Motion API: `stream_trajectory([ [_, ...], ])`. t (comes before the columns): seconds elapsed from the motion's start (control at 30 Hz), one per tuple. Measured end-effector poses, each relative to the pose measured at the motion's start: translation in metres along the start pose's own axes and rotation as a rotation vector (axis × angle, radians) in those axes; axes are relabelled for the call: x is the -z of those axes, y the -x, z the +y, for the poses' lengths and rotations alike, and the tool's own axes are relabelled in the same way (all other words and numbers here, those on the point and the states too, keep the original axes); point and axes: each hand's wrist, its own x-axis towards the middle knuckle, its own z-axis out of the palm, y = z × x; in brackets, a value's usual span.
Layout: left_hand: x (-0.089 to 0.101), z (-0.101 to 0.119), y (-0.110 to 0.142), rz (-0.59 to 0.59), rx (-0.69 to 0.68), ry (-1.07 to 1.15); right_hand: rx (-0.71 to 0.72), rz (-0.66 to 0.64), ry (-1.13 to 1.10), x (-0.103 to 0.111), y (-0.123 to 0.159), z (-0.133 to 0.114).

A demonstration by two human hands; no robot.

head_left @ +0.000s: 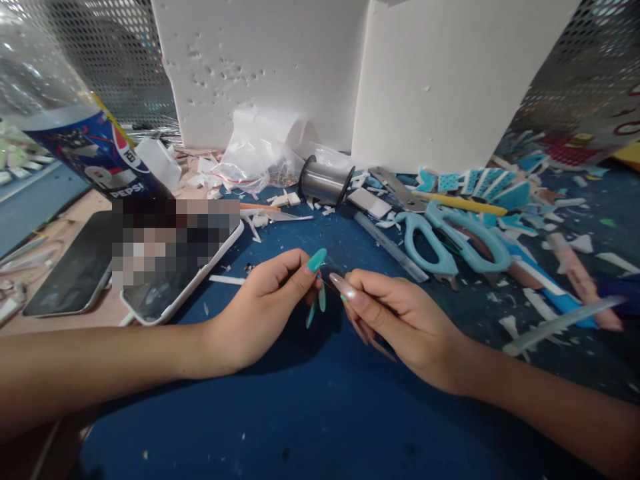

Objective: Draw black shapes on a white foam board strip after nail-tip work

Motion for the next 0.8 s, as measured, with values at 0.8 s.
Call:
stream_trajectory([
  [0.8, 0.0067, 0.0027, 0.0057, 0.002, -0.300, -0.354, 0.003, 0.013, 0.134, 0.0000, -0.0022, 0.0024],
])
